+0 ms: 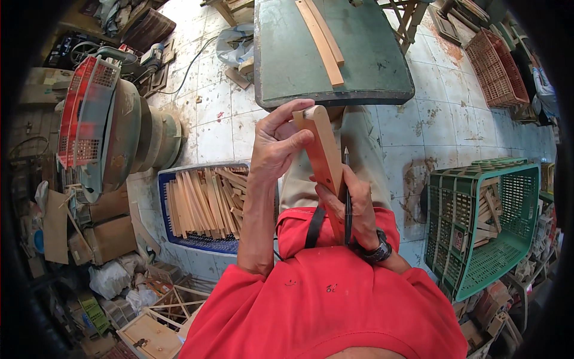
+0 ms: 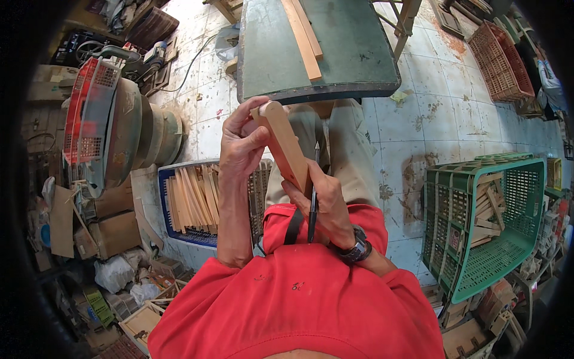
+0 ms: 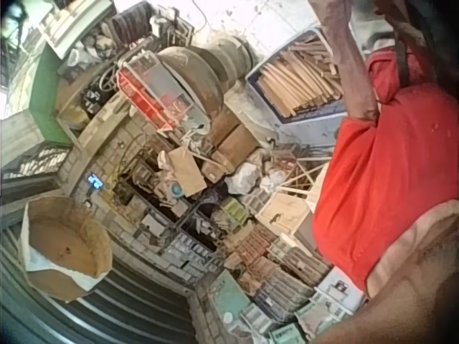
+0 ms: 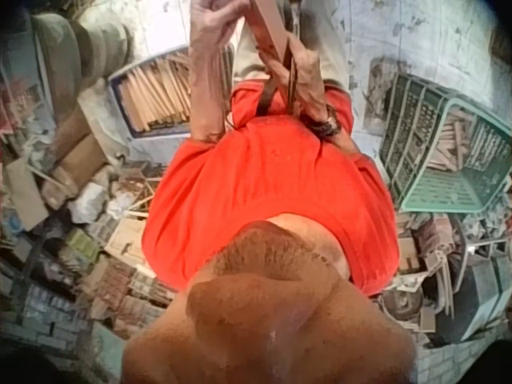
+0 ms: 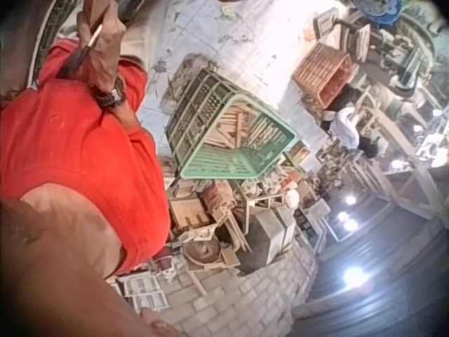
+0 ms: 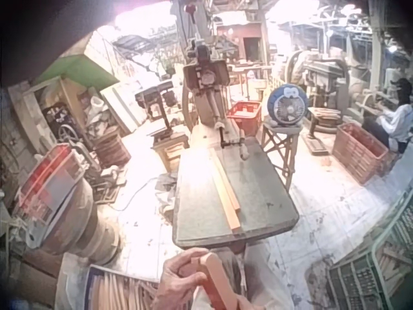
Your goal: The person uses a chisel to manually shape and smooth the edges of small wooden pieces. They hold each piece in one hand and carefully scrape the surface with the chisel in the other, occasionally rotating the wood to access different sides. The person works on multiple pieces sequentially, placing finished items into a green basket.
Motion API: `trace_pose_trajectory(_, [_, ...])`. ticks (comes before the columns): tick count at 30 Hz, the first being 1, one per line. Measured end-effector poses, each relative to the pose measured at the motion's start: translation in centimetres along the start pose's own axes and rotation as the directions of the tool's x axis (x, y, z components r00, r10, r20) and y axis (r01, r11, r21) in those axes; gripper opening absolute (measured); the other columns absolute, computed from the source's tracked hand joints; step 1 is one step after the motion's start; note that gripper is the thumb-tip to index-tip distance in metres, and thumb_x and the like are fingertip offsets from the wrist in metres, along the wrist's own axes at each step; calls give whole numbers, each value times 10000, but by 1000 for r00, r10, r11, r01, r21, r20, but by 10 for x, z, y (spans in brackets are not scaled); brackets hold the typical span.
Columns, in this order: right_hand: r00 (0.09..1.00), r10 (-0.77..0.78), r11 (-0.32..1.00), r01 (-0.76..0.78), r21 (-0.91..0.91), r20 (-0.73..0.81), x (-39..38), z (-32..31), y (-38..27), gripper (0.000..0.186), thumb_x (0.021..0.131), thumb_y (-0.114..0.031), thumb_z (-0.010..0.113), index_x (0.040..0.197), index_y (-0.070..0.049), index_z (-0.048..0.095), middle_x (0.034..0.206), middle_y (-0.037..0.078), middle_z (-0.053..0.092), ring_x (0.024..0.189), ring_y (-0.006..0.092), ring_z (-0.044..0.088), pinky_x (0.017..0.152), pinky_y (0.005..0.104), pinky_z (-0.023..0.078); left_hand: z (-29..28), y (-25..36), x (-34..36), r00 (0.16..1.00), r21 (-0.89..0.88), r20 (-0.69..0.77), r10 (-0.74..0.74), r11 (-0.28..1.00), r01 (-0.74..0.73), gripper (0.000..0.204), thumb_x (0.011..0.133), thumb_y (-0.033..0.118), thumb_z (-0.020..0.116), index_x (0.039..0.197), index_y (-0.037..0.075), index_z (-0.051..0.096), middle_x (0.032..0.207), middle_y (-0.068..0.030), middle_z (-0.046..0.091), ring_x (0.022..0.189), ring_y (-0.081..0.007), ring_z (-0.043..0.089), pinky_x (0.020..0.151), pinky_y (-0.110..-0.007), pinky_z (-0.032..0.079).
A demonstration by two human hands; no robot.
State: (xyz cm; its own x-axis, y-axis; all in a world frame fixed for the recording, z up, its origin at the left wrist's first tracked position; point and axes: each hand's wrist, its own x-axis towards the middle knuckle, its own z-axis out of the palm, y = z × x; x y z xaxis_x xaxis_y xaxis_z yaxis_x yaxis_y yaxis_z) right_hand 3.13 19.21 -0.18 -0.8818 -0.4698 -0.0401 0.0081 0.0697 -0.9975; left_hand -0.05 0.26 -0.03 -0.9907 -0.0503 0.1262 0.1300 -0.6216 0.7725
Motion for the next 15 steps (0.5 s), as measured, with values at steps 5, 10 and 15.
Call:
trace_pose_trajectory(5, [1000, -19, 1000, 19, -25, 3, -1, 1, 2, 371, 874, -104, 704, 1186, 5, 535, 760, 153, 646, 607, 265, 658, 566, 344, 501, -5, -3, 0, 999, -25, 29, 28, 999, -27, 541, 783, -19, 779, 1282, 1, 569, 1152, -87, 634, 1055, -158, 607, 915, -289, 498])
trace_pose_trajectory(10, [998, -20, 999, 22, 29, -65, -2, 6, 8, 389, 882, -109, 698, 1217, 2, 533, 767, 143, 654, 605, 233, 658, 565, 336, 506, -5, -10, 5, 994, 70, 25, 105, 992, -107, 502, 785, -6, 783, 1247, 8, 587, 1133, -77, 634, 1053, -145, 595, 918, -287, 485])
trace_pose_trajectory(15, [1000, 12, 999, -11, 47, -16, 0, 2, 5, 343, 887, -114, 693, 1177, 1, 550, 740, 119, 642, 583, 186, 635, 544, 319, 491, -6, -9, 4, 995, 72, 32, 90, 993, -93, 470, 793, -10, 776, 1229, 6, 601, 1136, -78, 634, 1059, -143, 595, 923, -293, 487])
